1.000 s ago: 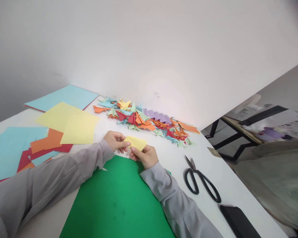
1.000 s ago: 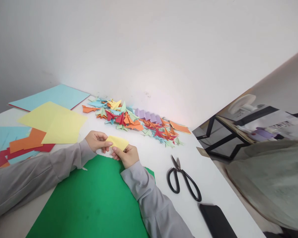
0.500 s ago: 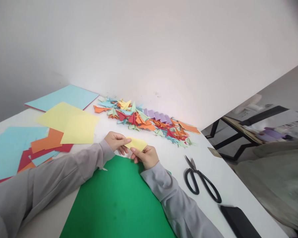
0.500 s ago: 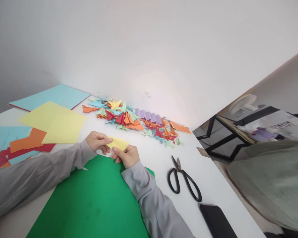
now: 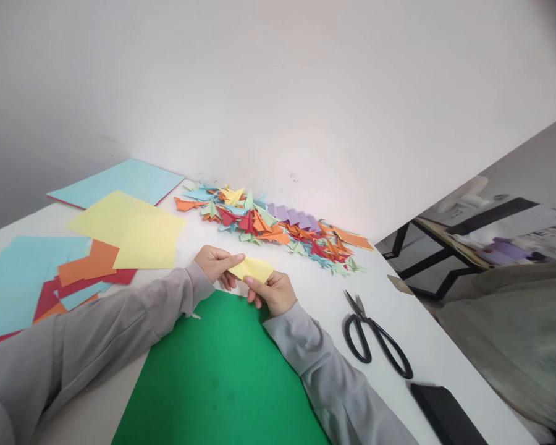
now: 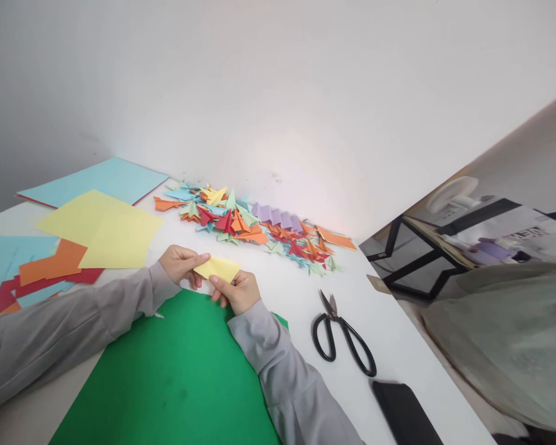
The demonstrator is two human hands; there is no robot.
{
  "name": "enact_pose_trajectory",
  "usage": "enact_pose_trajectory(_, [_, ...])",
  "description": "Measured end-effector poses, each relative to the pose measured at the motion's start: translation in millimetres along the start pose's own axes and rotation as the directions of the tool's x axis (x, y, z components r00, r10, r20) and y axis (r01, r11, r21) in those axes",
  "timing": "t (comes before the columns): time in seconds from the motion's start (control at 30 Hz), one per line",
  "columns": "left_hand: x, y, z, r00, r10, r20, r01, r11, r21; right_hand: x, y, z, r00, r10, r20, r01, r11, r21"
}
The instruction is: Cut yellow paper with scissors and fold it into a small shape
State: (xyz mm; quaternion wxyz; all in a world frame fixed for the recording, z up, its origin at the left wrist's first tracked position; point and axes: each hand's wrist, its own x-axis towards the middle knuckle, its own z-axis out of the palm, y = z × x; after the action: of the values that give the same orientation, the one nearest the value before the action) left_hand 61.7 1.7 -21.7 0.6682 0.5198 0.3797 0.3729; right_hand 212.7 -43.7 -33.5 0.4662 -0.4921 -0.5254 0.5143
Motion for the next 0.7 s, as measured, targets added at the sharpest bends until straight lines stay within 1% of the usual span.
enact_pose_trajectory(0.07, [0.5,0.8,0.6,1.000,-0.025,0.004,0.025,0.998,-0.051,1.6,1.4,-2.8,1.000,0.004,-0.002,-0.004,1.000,0.017])
enact_pose_trajectory(0.13, [0.6,0.9,1.0,0.999,-0.036,0.021,0.038,0.997,-0.066,4.1,3.9,-6.1,1.000,0.013,-0.010,-0.013,0.999,0.038])
enact_pose_trajectory(0.27, [-0.5,-0.5,1.0,0.999,0.019,0.031,-0.020,0.999,0.033,7.8,7.5,-9.7,0.997,0.070,0.011,-0.071,0.996,0.049])
enact_pose_trajectory(0.37, [-0.6,-1.4,0.3,0.999,0.028,0.016,-0.029,0.998,0.051,7.3,6.2,-8.4,0.995,0.097,-0.009,-0.096,0.994,0.053])
enact_pose_trajectory(0.53, [2.3,-3.0,-0.4,0.999,0.032,-0.023,-0.033,0.999,-0.007,4.7,1.3,-5.9,0.993,0.116,0.001,-0.116,0.989,0.091])
enact_pose_trajectory(0.7, [2.2,-3.0,-0.2,0.999,0.028,-0.045,-0.029,0.999,-0.017,4.0,0.4,-5.7,0.996,0.088,0.003,-0.087,0.990,0.109])
